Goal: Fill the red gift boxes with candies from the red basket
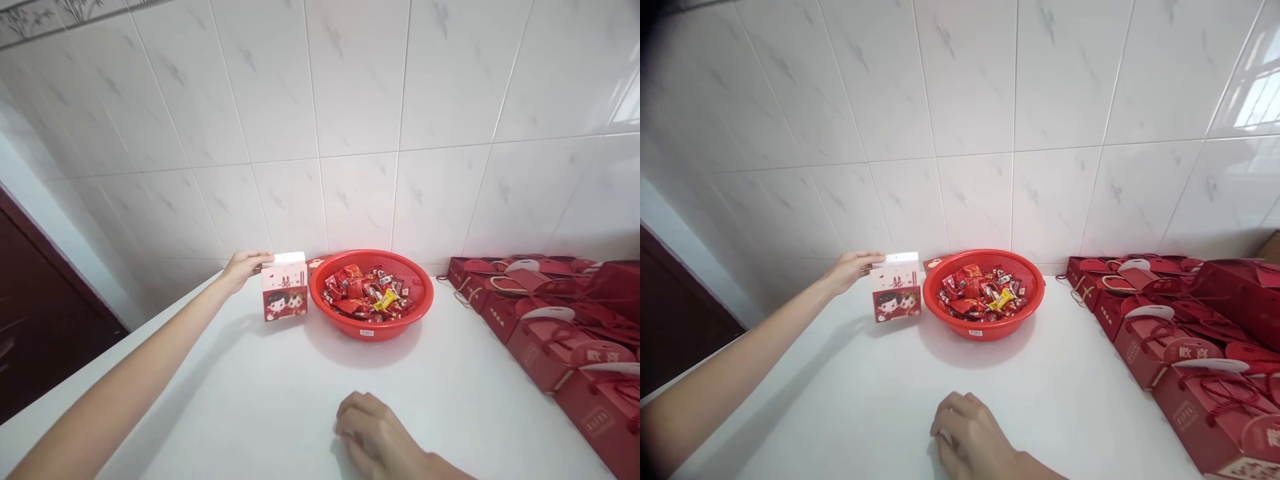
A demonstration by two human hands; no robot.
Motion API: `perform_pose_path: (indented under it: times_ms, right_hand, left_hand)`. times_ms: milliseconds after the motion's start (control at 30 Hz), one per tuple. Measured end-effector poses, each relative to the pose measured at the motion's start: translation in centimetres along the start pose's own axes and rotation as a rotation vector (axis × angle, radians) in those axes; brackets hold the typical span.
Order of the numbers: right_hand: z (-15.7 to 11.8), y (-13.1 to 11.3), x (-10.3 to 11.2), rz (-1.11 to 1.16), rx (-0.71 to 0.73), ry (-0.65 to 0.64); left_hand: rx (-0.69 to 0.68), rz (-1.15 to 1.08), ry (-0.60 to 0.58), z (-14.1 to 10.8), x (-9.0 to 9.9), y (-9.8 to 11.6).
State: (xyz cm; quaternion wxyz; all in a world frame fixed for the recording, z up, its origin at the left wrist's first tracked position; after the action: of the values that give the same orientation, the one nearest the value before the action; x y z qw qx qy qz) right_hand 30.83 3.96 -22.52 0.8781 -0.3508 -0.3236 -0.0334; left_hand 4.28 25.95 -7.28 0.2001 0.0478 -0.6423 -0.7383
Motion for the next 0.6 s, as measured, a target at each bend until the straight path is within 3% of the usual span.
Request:
perform_pose_path:
  times_ms: [33,167,233,400,600]
  right_hand:
    - [0.5,-0.4,1.3,0.033,-0.023,0.041]
    - [2.5,-1.8,6.6,0.114,-0.045,0.228]
    - [3.2,-2.0,9.3,0.086,-0.036,0.333]
    - [4.0,-0.9,15.5,-0.004,-0.069,0.544]
    - [5.5,3.9,21.1,0.082,-0.258,0.680]
  left_hand:
    - [0.009,0.027,-0.066,-1.1,-0.1,0.5]
    - [-0.030,0.218,-0.572,-8.0,-4.0,2.3]
    - [-0.067,0.177,-0.717,-11.5,-5.9,3.0]
    - [-0.037,-0.013,-0.956,-17.7,-11.0,2.6]
    - [-0.067,-0.096,-1.076,-20.5,-14.2,1.5]
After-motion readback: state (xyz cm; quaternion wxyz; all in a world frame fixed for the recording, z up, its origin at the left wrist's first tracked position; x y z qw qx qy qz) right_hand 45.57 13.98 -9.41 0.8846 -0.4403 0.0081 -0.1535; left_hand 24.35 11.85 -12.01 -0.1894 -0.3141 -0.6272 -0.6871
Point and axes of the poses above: each hand's wrist, its own z-axis towards the middle knuckle, its own x-axis out of the back of the hand, y = z × x, the point moved 9 cm from there along z, towards the middle knuckle
